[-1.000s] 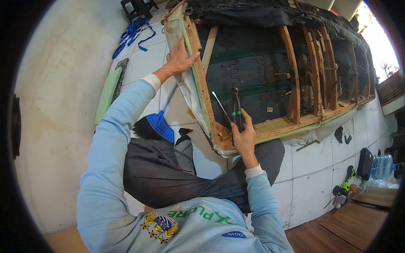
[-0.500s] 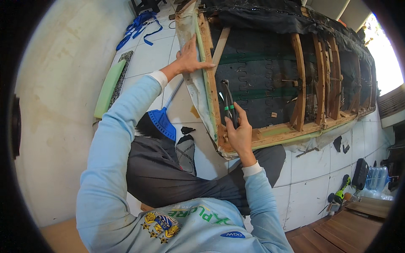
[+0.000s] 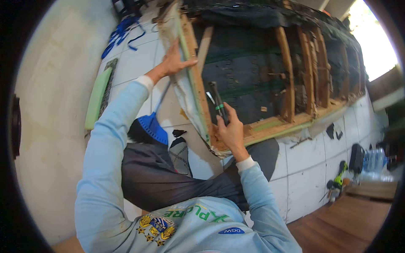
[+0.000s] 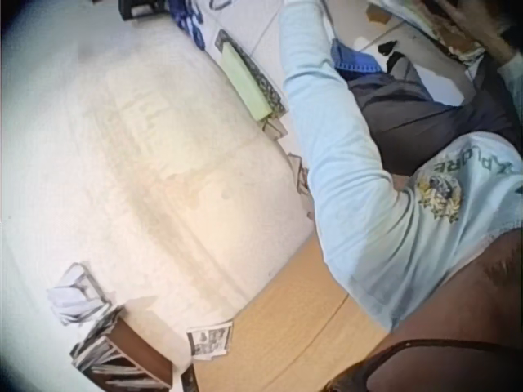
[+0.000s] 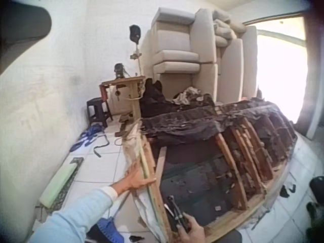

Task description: The person is repairing a wooden furniture frame by removing staples and fabric. They use a flathead screwdriver to pry up staples and pliers to pull them out, gradually stripping the black fabric covering from the wooden structure.

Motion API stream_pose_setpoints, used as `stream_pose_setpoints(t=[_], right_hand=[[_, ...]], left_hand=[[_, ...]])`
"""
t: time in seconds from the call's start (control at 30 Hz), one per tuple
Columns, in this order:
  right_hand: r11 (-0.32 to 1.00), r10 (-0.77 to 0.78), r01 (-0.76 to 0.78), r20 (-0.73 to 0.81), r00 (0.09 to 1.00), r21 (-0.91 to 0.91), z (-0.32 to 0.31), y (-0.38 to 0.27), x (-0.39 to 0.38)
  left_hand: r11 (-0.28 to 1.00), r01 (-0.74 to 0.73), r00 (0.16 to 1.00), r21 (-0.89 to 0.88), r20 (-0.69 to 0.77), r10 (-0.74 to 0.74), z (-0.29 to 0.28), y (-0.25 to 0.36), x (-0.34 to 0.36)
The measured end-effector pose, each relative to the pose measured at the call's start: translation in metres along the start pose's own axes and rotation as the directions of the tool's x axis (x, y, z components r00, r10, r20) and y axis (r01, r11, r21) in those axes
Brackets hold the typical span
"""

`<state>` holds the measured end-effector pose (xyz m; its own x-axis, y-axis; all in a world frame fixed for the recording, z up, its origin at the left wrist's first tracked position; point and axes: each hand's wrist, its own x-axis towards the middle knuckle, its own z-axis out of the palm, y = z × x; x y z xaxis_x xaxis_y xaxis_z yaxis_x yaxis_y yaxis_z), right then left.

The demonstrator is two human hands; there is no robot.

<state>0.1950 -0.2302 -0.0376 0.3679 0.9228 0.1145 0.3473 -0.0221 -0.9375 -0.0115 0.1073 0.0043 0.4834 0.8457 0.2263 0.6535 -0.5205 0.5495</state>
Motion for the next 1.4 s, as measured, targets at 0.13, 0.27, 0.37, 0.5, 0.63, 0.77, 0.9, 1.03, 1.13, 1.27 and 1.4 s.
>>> stream_pose_setpoints(t=[0.13,0.27,0.37,0.5,0.63,0.77,0.9,1.03,1.13,1.27,1.4], right_hand=[[0.926,-0.063,0.030,-0.075,0.995,-0.376,-0.011,0.021,0.004],[0.872,-0.005,-0.006,-0.021,1.000,-0.490,-0.023,0.047,0.006],[0.927,0.014,-0.020,-0.017,1.000,-0.375,-0.028,0.061,-0.003],[0.997,0.062,-0.062,0.004,0.998,-0.053,-0.020,-0.001,-0.007],[0.986,-0.156,0.158,0.046,0.987,-0.043,-0.017,-0.037,0.014],[0.920,-0.380,0.378,0.004,0.925,-0.108,0.001,-0.063,0.041],[0.769,-0.631,0.595,-0.128,0.765,-0.235,0.022,-0.052,0.052],[0.893,-0.349,0.336,0.011,0.937,-0.299,0.024,-0.062,0.062],[0.763,-0.646,0.617,-0.200,0.736,-0.191,0.033,-0.062,0.060],[0.879,-0.370,0.358,0.023,0.929,-0.315,0.030,-0.043,0.065],[0.767,-0.613,0.561,-0.098,0.784,-0.311,0.032,-0.046,0.064]], left_hand=[[0.999,-0.037,0.999,-0.003,0.011,0.037,-0.004,0.009,-0.003],[0.999,-0.009,0.999,0.037,0.034,0.008,-0.003,0.008,0.000],[0.998,0.042,0.996,0.047,0.080,-0.046,-0.002,0.014,0.004],[0.994,0.011,0.993,0.113,0.112,-0.024,-0.011,0.003,0.000],[0.987,0.054,0.979,0.153,0.184,-0.082,-0.014,0.023,-0.001],[0.997,0.072,0.983,0.019,0.169,-0.074,-0.020,0.012,-0.001],[0.971,-0.111,0.991,-0.213,0.050,0.124,-0.024,0.005,-0.004],[0.960,-0.151,0.987,-0.238,0.022,0.160,-0.028,0.007,-0.009],[0.957,-0.166,0.984,-0.239,0.027,0.177,-0.033,0.003,-0.009],[0.958,-0.142,0.986,-0.249,0.052,0.159,-0.031,0.015,-0.010],[0.954,-0.159,0.980,-0.253,0.080,0.184,-0.037,0.010,-0.009]])
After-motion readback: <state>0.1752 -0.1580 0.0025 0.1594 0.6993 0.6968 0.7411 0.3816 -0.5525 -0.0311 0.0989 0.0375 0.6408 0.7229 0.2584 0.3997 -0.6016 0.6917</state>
